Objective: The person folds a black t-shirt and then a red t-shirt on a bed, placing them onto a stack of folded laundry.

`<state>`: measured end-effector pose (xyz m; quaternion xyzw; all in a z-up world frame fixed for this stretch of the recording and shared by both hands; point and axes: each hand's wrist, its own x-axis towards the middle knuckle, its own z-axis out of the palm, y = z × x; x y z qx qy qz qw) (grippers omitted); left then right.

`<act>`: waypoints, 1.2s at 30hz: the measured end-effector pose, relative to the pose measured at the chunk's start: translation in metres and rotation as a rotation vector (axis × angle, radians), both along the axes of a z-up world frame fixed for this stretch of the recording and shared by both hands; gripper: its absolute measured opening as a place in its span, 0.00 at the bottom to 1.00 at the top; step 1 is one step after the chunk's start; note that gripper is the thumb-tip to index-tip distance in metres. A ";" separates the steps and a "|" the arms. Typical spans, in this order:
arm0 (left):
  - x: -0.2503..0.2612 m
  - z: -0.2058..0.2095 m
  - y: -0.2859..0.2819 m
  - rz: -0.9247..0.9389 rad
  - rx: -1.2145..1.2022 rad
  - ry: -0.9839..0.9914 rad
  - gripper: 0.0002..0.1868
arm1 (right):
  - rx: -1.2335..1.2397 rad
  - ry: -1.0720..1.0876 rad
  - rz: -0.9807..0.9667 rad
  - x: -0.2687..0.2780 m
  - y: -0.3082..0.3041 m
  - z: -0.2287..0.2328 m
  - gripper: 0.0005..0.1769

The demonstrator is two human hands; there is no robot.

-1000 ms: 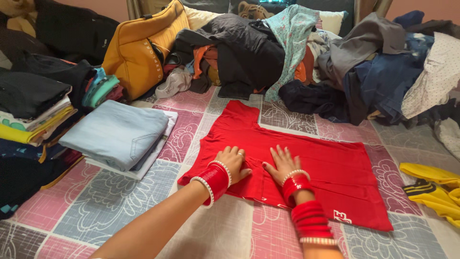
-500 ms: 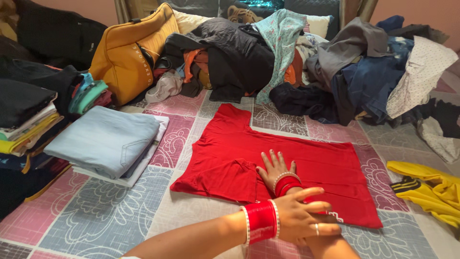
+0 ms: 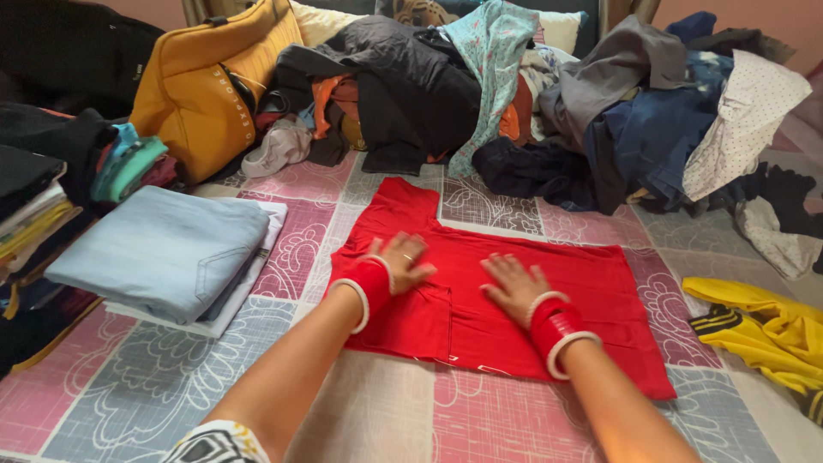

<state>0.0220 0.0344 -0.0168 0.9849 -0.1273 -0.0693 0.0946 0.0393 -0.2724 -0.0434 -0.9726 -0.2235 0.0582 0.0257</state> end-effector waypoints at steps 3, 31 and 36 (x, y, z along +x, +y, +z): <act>0.024 -0.014 0.041 0.169 -0.002 -0.033 0.46 | -0.076 -0.015 -0.327 0.042 -0.082 -0.015 0.44; 0.115 -0.035 0.064 0.587 0.049 -0.176 0.51 | -0.024 -0.333 -0.507 0.127 -0.141 -0.054 0.33; 0.127 -0.005 0.060 0.644 -0.075 -0.111 0.43 | -0.102 -0.364 -0.291 0.119 -0.129 -0.022 0.18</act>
